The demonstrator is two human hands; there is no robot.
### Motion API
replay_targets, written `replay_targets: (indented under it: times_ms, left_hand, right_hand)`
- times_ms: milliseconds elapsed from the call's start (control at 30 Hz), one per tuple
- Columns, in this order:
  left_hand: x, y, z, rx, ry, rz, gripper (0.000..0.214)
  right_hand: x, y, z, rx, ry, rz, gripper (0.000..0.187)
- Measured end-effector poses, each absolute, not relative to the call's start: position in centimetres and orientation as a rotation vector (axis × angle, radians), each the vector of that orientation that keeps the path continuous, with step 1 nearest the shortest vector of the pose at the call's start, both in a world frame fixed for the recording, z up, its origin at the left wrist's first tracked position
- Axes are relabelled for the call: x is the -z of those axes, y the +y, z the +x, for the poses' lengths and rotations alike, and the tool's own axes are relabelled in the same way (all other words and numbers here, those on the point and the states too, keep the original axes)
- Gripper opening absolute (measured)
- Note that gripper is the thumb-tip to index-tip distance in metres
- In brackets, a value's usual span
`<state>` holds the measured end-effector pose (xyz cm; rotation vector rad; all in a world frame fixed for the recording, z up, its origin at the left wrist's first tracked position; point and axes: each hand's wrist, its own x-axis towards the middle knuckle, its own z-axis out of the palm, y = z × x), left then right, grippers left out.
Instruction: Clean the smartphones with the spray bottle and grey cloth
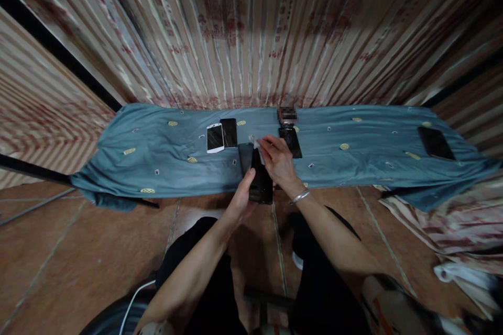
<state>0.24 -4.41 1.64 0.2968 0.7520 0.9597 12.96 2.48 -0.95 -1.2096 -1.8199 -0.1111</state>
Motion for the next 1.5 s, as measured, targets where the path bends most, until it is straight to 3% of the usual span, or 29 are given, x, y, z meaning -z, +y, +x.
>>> replay_targets:
  times_ms: [767,1500]
  left_hand:
    - [-2.1,-3.9,-1.6,-0.945,0.723,0.325,0.050]
    - [-1.2,-1.7,-2.3,-1.188,0.765,0.148,0.034]
  right_hand:
    - [1.9,2.9,13.9,0.028,-1.803,-1.302,0.032]
    - [1.6,-0.8,11.4,-0.079,-2.050,-1.144,0.036]
